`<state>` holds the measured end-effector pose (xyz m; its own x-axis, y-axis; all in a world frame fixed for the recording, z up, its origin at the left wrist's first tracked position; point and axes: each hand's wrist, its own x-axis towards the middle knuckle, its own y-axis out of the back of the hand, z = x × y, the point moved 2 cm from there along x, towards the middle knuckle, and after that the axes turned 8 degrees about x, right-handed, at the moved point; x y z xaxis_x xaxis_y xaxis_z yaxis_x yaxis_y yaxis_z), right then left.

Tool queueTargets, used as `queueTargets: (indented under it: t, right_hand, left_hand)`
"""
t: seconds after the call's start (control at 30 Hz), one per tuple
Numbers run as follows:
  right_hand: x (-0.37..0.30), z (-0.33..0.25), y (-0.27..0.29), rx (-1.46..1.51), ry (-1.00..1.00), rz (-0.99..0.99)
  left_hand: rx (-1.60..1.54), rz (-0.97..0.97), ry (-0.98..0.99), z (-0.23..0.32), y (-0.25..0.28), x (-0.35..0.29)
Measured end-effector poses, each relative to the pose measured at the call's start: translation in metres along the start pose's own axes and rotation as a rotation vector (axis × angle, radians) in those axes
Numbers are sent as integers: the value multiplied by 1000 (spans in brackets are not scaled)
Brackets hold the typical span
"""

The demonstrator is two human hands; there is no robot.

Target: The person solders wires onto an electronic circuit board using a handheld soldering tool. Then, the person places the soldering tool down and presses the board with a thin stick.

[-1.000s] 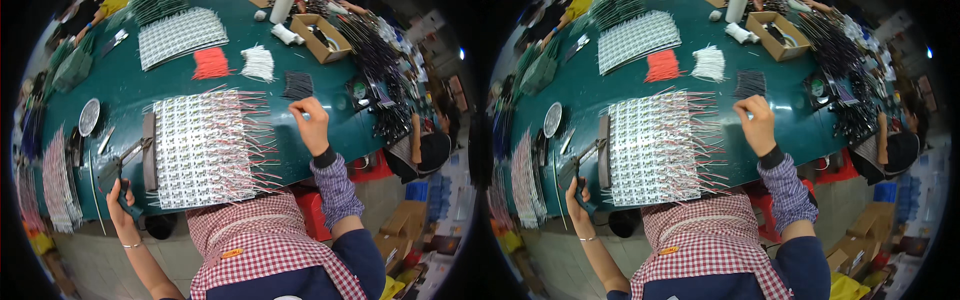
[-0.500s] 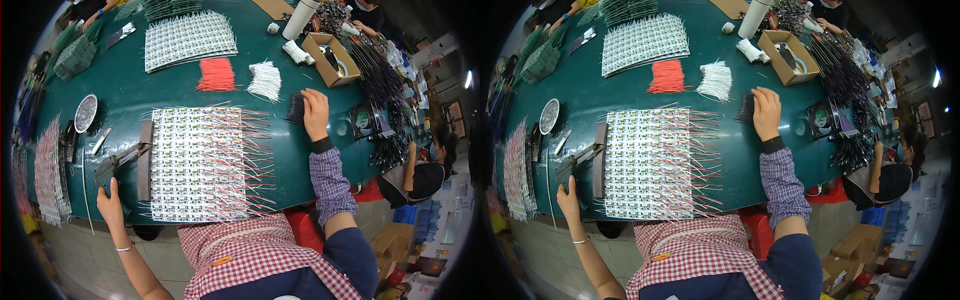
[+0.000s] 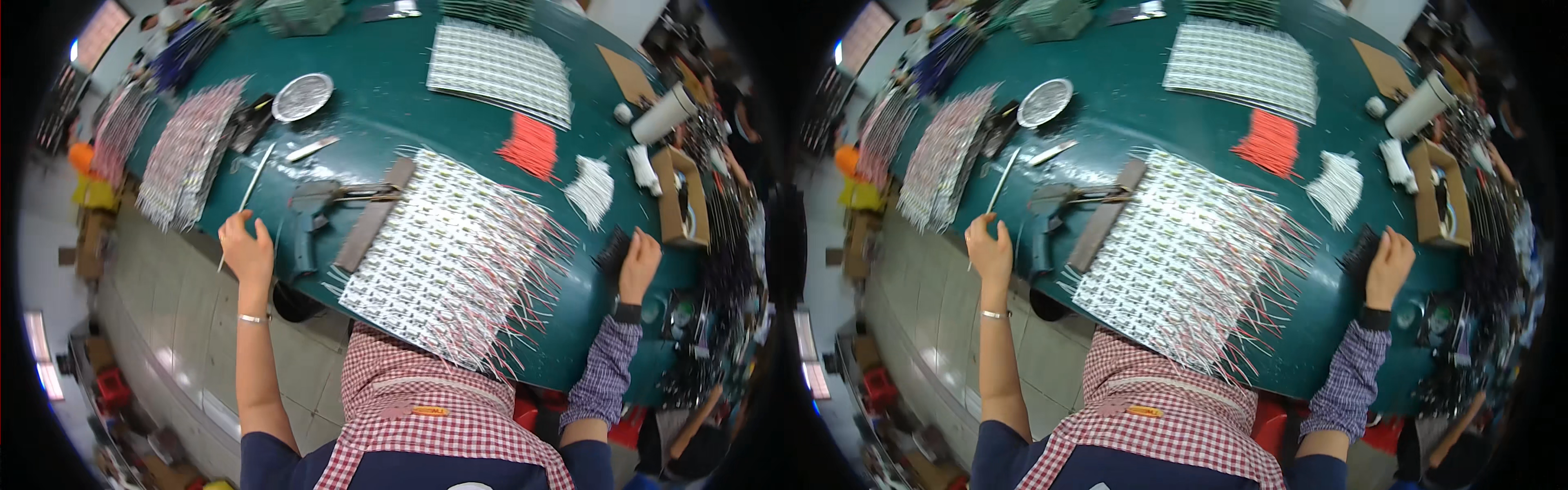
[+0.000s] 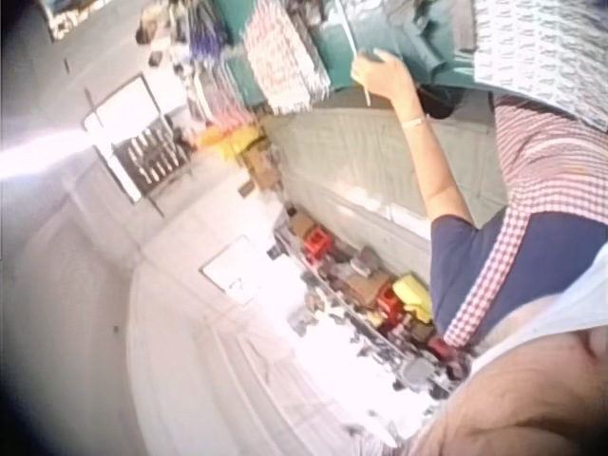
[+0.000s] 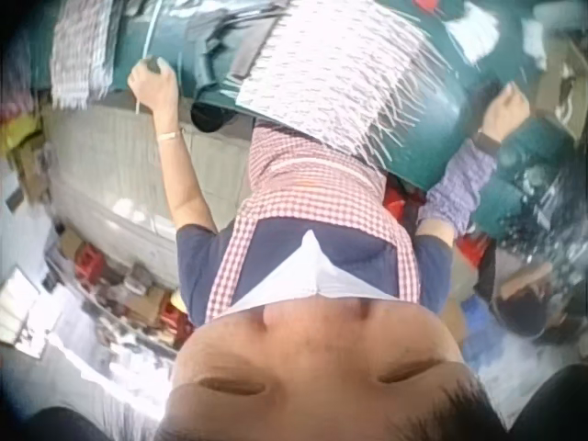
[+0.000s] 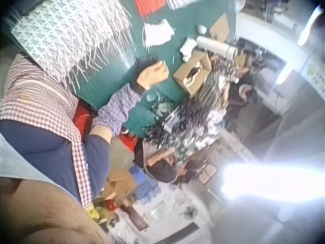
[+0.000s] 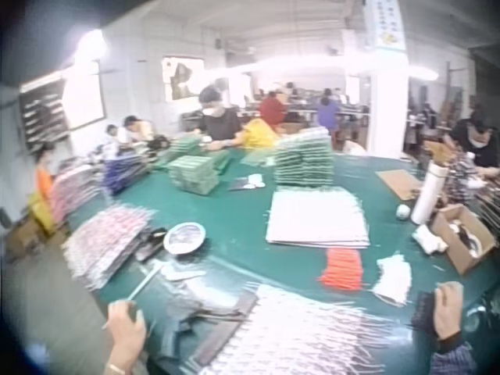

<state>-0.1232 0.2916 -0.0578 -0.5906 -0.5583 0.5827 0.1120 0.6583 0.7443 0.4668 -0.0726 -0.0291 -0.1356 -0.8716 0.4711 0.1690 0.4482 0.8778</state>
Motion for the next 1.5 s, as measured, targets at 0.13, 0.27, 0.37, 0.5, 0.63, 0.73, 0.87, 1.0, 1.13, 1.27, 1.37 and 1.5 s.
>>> queueTargets:
  t: [0.13,0.27,0.37,0.5,0.63,0.73,0.87,1.0,1.13,1.27,1.37,1.5]
  right_hand:
    - [7,-56,15,70,50,78]
    - [-8,-152,19,287,185,-39]
    - [-24,-215,14,493,278,-231]
    - [-45,-257,-6,558,377,-491]
    - [-69,-264,-23,464,421,-783]
    - [-77,-260,-29,341,429,-763]
    - [-79,-261,-32,316,425,-751]
    - [-80,-259,-34,322,433,-722]
    - [-81,-256,-36,332,434,-715]
    - [-80,-256,-33,343,432,-697]
    - [-81,-256,-34,357,436,-685]
    - [-82,-257,-34,347,439,-676]
  left_hand:
    - [275,214,-70,-43,-21,8]
    - [72,-49,105,-76,-39,8]
    - [109,-152,54,-91,-23,2]
    - [-52,-94,64,-100,-26,-23]
    - [-617,-71,263,-74,21,-92]
    - [-828,-269,373,-17,84,-166]
    - [-826,-499,396,7,124,-265]
    - [-752,-500,343,4,139,-313]
    - [-723,-486,272,4,138,-318]
    - [-688,-524,190,15,131,-301]
    - [-730,-482,181,22,124,-292]
    - [-691,-425,83,35,123,-271]
